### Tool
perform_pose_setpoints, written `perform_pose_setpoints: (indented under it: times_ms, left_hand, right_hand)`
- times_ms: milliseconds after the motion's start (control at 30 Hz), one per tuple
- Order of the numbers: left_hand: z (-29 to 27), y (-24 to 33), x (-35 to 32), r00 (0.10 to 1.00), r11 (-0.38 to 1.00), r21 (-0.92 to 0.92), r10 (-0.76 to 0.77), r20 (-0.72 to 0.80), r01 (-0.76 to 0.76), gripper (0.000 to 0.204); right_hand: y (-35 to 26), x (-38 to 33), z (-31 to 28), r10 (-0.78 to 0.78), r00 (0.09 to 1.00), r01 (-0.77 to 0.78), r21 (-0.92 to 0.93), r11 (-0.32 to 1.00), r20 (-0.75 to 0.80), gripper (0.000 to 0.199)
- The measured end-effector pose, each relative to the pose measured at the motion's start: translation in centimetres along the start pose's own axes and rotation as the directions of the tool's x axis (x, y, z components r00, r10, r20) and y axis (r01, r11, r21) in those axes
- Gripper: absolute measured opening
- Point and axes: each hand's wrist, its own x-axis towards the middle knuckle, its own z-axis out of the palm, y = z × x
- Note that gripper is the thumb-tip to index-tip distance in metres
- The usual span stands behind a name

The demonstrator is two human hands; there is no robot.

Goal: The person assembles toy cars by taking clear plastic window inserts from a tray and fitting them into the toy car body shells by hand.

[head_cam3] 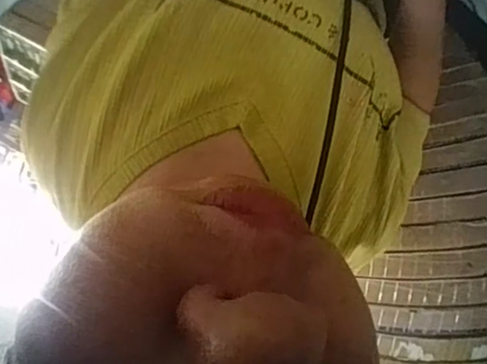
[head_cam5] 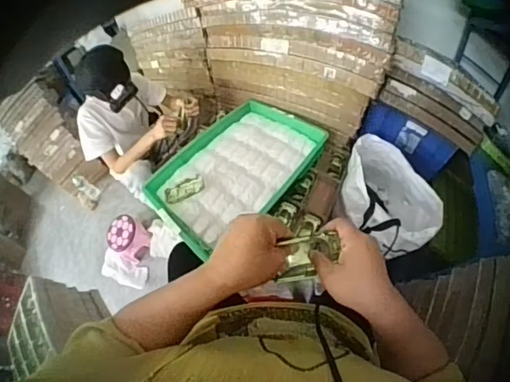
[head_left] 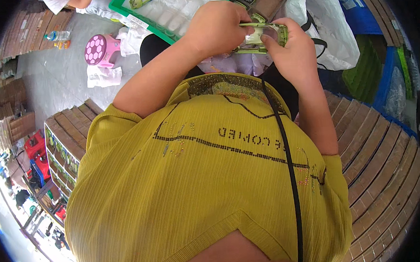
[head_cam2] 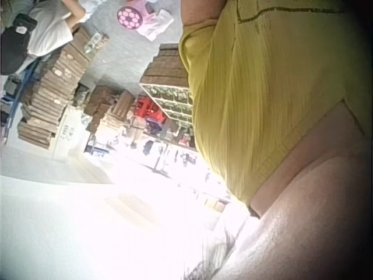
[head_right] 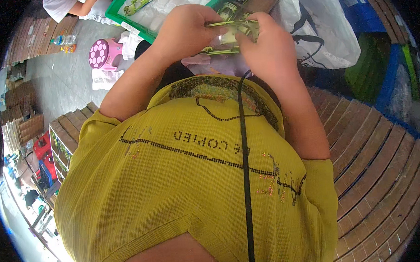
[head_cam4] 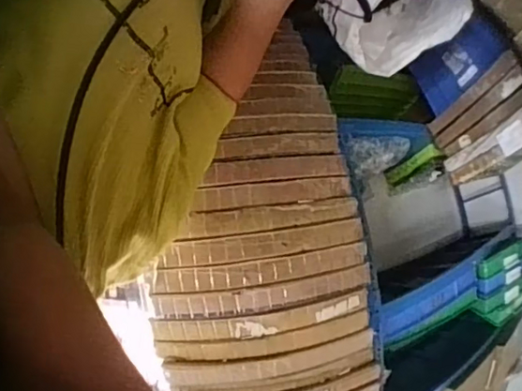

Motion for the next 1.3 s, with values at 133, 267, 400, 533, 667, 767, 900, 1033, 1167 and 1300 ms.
perform_pose_setpoints:
  times_ms: [133, 267, 400, 533, 667, 767, 900, 1033, 1167, 1300]
  left_hand:
    - [-0.2, -1.5, 0.6, 0.992, 0.958, -0.281, -0.029, 0.121, 0.062, 0.019]
    - [-1.4, -1.0, 0.2, 0.979, 0.798, -0.588, -0.013, 0.204, 0.133, 0.018]
    - [-4.4, 1.2, 0.2, 0.951, 0.777, -0.589, -0.042, 0.305, 0.223, 0.014]
    - [-5.3, 2.0, 0.0, 0.94, 0.762, -0.587, -0.083, 0.33, 0.273, 0.013]
    - [-5.5, 2.1, 0.3, 0.944, 0.751, -0.607, -0.068, 0.322, 0.261, 0.014]
    - [-5.5, 1.9, 0.4, 0.946, 0.765, -0.592, -0.066, 0.318, 0.253, 0.014]
    - [-3.9, -0.3, 0.1, 0.994, 0.902, -0.431, 0.03, 0.106, 0.019, 0.025]
    - [-1.9, -1.5, 0.0, 0.96, 0.759, -0.636, 0.059, 0.275, 0.135, 0.047]
    - [-1.2, -7.4, -1.1, 0.899, 0.551, -0.724, -0.127, 0.419, 0.416, 0.052]
    - [0.5, -19.4, 0.7, 0.924, 0.927, 0.066, -0.358, -0.134, 0.368, 0.04]
  right_hand:
    - [0.6, 0.3, -0.6, 0.05, 0.998, -0.058, 0.283, 0.957, 0.033, 0.029]
    - [-1.0, 0.4, -2.3, 0.012, 1.0, -0.014, 0.307, 0.952, 0.008, 0.023]
    - [-2.0, -0.1, -3.1, -0.009, 1.0, 0.005, 0.396, 0.918, 0.008, 0.021]
    - [-2.9, -0.5, -3.4, -0.065, 0.997, 0.073, 0.434, 0.898, -0.032, 0.02]
    - [-3.0, -0.5, -3.7, -0.032, 0.998, 0.05, 0.462, 0.886, -0.047, 0.02]
    - [-3.0, -0.3, -3.6, -0.023, 1.0, 0.025, 0.437, 0.899, -0.01, 0.02]
    - [-2.7, 0.6, -2.6, -0.119, 0.992, 0.126, 0.255, 0.959, -0.045, 0.02]
    - [0.2, 0.7, -2.5, 0.066, 0.992, -0.1, 0.351, 0.931, 0.109, 0.02]
    - [2.8, 0.3, -1.7, 0.275, 0.937, -0.348, 0.528, 0.775, 0.213, 0.018]
    - [3.7, 1.5, -1.0, 0.354, 0.9, -0.436, 0.551, 0.712, 0.255, 0.019]
